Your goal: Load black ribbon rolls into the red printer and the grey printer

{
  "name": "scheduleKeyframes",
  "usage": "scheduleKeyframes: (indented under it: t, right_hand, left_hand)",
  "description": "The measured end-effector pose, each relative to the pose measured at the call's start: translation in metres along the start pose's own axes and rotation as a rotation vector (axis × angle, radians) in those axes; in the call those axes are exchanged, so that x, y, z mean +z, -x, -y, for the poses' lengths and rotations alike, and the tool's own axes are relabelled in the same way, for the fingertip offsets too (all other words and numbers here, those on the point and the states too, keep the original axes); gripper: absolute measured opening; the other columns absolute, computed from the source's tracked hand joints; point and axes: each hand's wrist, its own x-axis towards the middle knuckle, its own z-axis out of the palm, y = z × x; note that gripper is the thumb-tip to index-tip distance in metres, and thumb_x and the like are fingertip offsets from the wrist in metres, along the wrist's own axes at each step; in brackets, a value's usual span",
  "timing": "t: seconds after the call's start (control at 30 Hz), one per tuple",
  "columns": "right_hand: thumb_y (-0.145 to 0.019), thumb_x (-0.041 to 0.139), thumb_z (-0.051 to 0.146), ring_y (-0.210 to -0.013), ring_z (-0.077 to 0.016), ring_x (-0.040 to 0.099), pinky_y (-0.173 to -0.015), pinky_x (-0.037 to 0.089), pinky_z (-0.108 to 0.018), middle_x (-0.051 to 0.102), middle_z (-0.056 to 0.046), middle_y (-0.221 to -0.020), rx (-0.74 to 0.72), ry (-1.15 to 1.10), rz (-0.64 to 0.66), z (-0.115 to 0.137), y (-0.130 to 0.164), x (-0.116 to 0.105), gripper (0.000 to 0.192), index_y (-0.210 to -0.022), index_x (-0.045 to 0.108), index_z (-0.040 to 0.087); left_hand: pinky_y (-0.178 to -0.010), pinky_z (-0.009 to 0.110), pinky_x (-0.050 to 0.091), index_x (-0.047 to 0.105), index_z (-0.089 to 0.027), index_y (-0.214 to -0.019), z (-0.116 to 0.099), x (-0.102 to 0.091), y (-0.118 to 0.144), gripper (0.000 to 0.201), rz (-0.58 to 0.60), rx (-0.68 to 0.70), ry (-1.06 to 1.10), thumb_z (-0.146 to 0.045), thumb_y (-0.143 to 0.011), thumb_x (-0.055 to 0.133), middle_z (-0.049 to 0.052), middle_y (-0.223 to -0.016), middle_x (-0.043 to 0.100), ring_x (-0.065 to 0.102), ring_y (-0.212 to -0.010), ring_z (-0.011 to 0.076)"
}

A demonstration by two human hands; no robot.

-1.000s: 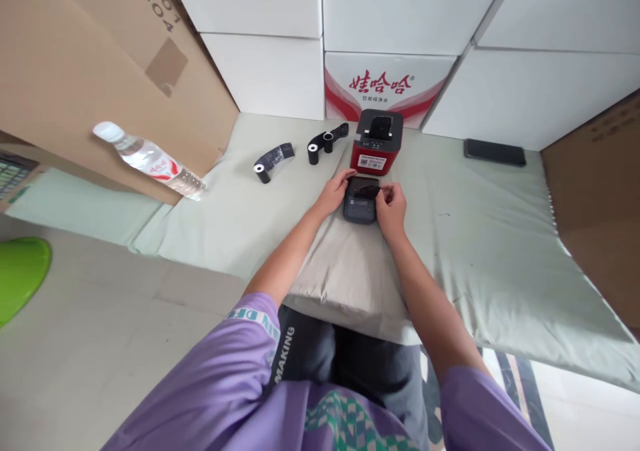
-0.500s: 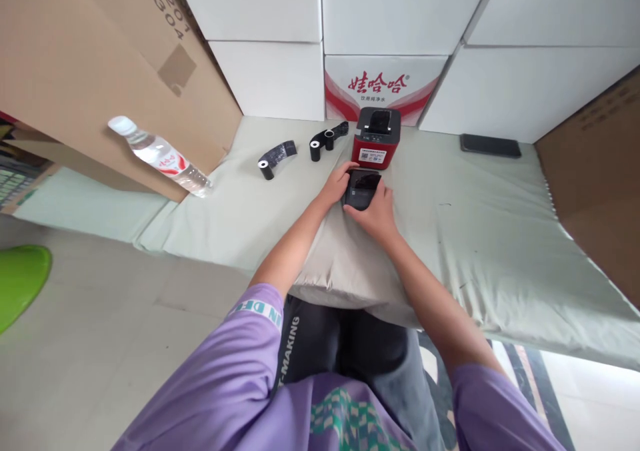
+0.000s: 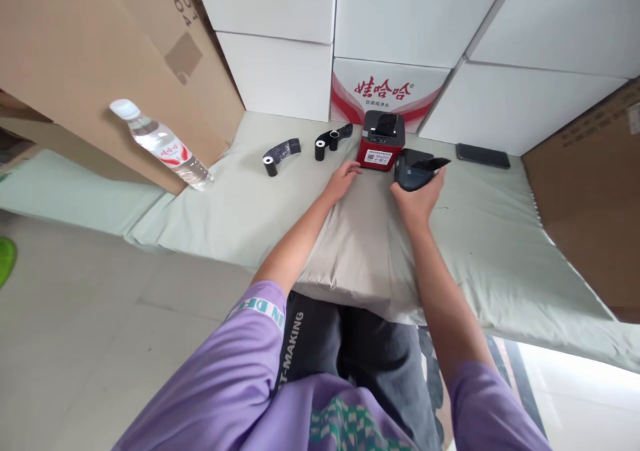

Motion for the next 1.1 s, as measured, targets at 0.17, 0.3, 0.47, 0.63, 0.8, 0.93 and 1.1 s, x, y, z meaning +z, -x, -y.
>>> scheduleKeyframes:
  t: [0.17, 0.3, 0.47, 0.63, 0.8, 0.93, 1.1]
  right_hand:
    - [-0.065, 0.087, 0.032, -0.16, -0.0501, 0.038, -0.137, 0.028, -0.063, 0.044, -0.031, -0.163, 0.137, 0.275, -0.158, -0.015, -0.042, -0.001, 0.115, -0.163, 0.031, 0.007]
    - [-0.07, 0.083, 0.043, -0.159, -0.0495, 0.042, -0.132, 0.031, -0.07, 0.044, -0.034, -0.162, 0.249, 0.322, -0.171, -0.03, -0.069, 0.008, 0.119, -0.166, 0.023, 0.005]
    - [-0.061, 0.087, 0.039, -0.161, -0.0507, 0.038, -0.135, 0.026, -0.071, 0.037, -0.034, -0.165, 0.323, 0.335, -0.154, -0.046, -0.083, 0.016, 0.132, -0.168, 0.017, 0.007]
    - [-0.06, 0.081, 0.024, -0.165, -0.0474, 0.028, -0.135, 0.014, -0.075, 0.028, -0.033, -0.17, 0.283, 0.41, -0.198, -0.043, -0.075, 0.021, 0.131, -0.17, 0.011, 0.01]
    - [-0.077, 0.073, 0.026, -0.162, -0.0426, 0.029, -0.139, 0.015, -0.063, 0.033, -0.031, -0.169, -0.088, 0.281, -0.335, -0.026, -0.063, 0.018, 0.101, -0.167, 0.031, 0.01]
    - [-0.086, 0.06, 0.037, -0.148, -0.0395, 0.053, -0.13, 0.037, -0.068, 0.054, -0.023, -0.152, -0.349, 0.065, -0.204, -0.034, -0.071, 0.041, 0.072, -0.154, 0.046, 0.018]
    - [-0.084, 0.057, 0.051, -0.156, -0.0349, 0.052, -0.13, 0.042, -0.06, 0.043, -0.026, -0.167, -0.156, -0.139, -0.006, -0.059, -0.087, 0.09, 0.094, -0.165, 0.025, 0.015]
  left_hand:
    - [-0.118, 0.045, 0.049, 0.067, -0.02, -0.129, 0.004, 0.003, -0.002, 0.037, -0.001, -0.01, -0.042, -0.017, -0.095, 0.051, 0.009, -0.124, 0.08, 0.072, -0.123, 0.0254]
    - [-0.119, 0.046, 0.048, 0.068, -0.022, -0.127, 0.0, 0.003, 0.0, 0.035, 0.002, -0.014, -0.059, -0.019, -0.096, 0.053, 0.008, -0.122, 0.081, 0.072, -0.123, 0.0264]
    - [-0.117, 0.045, 0.048, 0.067, -0.021, -0.128, -0.008, 0.001, 0.005, 0.035, 0.003, -0.026, -0.078, -0.019, -0.097, 0.052, 0.009, -0.125, 0.08, 0.071, -0.123, 0.0263]
    - [-0.116, 0.044, 0.049, 0.067, -0.019, -0.128, -0.01, 0.0, 0.005, 0.034, -0.006, -0.027, -0.064, -0.017, -0.097, 0.053, 0.011, -0.126, 0.079, 0.07, -0.125, 0.0259]
    - [-0.117, 0.047, 0.051, 0.065, -0.019, -0.13, -0.007, 0.001, 0.002, 0.038, -0.077, -0.004, -0.054, -0.016, -0.093, 0.058, 0.015, -0.14, 0.073, 0.066, -0.134, 0.0277]
    - [-0.125, 0.052, 0.046, 0.051, -0.023, -0.152, 0.003, 0.007, 0.003, 0.066, -0.078, 0.044, -0.002, -0.026, -0.089, 0.07, 0.017, -0.169, 0.051, 0.048, -0.158, 0.033]
    - [-0.138, 0.05, 0.028, 0.032, -0.023, -0.166, 0.012, 0.016, -0.024, 0.101, -0.068, 0.083, 0.107, -0.052, -0.083, 0.08, 0.017, -0.181, 0.031, 0.026, -0.172, 0.0323]
